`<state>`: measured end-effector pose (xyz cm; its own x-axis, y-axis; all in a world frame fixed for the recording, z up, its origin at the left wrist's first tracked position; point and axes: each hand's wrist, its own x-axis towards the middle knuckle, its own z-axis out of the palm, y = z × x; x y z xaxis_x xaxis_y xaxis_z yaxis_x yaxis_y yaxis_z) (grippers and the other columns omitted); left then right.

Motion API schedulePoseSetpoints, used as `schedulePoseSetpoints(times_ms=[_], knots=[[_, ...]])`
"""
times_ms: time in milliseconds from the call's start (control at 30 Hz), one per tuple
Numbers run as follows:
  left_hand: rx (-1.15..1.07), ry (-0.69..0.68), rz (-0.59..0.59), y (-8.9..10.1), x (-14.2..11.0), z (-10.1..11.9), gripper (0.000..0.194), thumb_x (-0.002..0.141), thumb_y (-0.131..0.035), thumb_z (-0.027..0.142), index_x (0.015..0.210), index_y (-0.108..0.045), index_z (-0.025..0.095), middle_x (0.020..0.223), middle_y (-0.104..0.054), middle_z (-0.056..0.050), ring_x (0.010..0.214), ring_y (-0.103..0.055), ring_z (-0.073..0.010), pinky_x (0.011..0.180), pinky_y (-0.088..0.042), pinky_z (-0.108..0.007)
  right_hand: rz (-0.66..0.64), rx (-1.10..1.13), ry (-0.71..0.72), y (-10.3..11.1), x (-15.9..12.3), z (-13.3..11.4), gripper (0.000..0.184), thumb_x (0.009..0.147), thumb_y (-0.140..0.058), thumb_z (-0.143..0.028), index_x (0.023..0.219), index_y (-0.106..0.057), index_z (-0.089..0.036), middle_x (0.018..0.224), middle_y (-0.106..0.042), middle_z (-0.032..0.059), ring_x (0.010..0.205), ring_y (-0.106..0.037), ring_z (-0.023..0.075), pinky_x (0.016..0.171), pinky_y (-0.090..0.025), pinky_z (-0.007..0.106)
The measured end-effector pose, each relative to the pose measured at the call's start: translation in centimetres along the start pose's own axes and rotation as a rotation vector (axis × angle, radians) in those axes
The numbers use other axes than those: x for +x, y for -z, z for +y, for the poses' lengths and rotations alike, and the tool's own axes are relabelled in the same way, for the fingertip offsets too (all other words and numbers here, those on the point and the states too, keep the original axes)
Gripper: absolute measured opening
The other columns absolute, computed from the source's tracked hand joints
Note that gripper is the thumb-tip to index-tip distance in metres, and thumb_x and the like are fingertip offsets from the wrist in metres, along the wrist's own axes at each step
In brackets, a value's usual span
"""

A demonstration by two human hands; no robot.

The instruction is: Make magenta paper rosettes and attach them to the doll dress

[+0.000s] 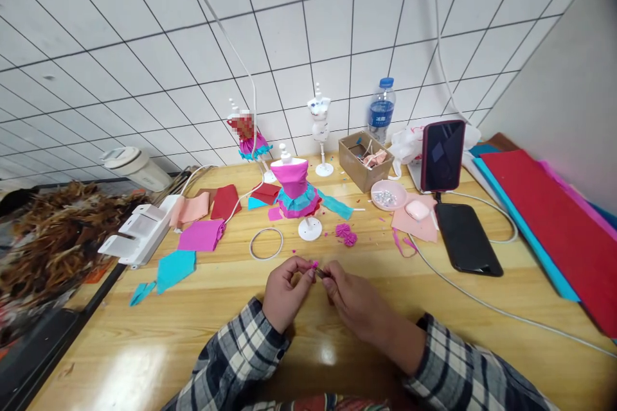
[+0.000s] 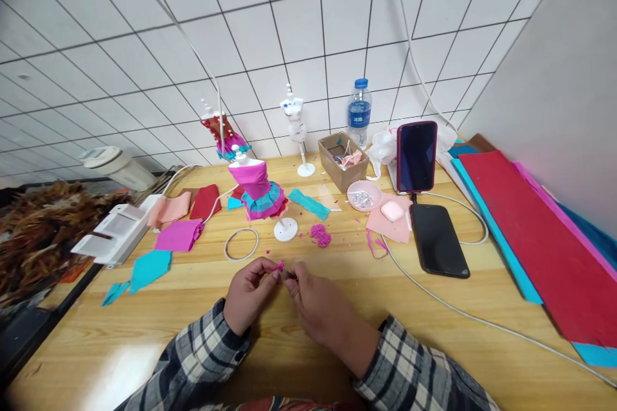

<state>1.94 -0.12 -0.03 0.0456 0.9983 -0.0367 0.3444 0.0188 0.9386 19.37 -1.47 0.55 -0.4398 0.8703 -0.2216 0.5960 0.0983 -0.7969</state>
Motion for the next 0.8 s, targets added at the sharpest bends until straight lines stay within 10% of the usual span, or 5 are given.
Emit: schedulePoseSetpoints(times_ms=[800], knots=[[0.13, -0.116, -0.05, 0.4, -0.53, 0.52, 0.015, 0.08, -0.061, 0.028, 0.075, -0.066, 0.015, 0.072, -0.07, -0.004, 0.071, -0.063, -0.0158, 0.072, -0.05, -0.027, 0.067, 0.126, 0.108, -0.09, 0.13, 0.49, 0.027, 0.099, -0.031, -0.042, 0.104, -0.048, -0.021, 0.094, -0.067, 0.005, 0.081, -0.061, 0.0185, 0.069, -0.037, 0.028]])
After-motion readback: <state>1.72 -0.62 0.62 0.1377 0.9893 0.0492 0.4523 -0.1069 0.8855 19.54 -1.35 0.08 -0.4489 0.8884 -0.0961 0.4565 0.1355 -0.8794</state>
